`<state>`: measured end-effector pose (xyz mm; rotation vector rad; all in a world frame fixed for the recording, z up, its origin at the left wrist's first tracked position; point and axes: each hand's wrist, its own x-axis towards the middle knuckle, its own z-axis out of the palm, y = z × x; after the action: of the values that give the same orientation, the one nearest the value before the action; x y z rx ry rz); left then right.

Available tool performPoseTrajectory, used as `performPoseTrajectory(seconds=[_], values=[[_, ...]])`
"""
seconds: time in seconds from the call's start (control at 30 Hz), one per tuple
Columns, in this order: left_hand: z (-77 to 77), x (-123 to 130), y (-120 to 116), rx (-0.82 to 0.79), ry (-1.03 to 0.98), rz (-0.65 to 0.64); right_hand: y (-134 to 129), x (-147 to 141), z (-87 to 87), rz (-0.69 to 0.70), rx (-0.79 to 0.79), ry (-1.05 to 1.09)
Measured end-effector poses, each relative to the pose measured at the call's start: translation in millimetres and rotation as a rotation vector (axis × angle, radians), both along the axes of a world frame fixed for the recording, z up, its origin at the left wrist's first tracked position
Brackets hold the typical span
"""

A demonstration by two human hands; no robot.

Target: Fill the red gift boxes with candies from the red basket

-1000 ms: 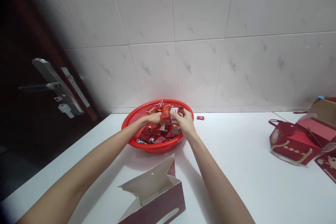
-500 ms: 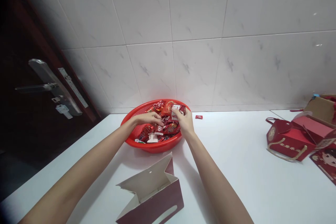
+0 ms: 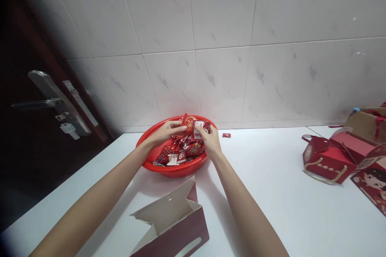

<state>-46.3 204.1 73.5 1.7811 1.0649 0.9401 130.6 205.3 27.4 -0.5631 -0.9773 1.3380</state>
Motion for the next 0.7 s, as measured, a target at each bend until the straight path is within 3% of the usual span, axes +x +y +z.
performPoseTrajectory(seconds=[0.17,0.33,0.47,0.53,0.63,0.7], values=[[2.8,-5,3,0.049,0.078,0.074,-1,2,1.1,0.049,-0.009,0.022],[13.4,-5,3,0.014,0.155,-0.066,-3,6,2.1,0.174,0.000,-0.041],[11.0,-24,17,-0.118,0.149,0.023,-1,5,0.5,0.108,-0.028,-0.042],[3.4,-41,28,-0.162,0.321,0.086,0,3,-0.4,0.074,-0.036,-0.036],[-14.1,-64,42,-0.157,0.794,0.081,1,2,-1.0,0.051,-0.047,-0.034],[-26.6,-72,48,-0.182,0.920,0.082,1,2,-1.1,0.045,-0.051,-0.038]])
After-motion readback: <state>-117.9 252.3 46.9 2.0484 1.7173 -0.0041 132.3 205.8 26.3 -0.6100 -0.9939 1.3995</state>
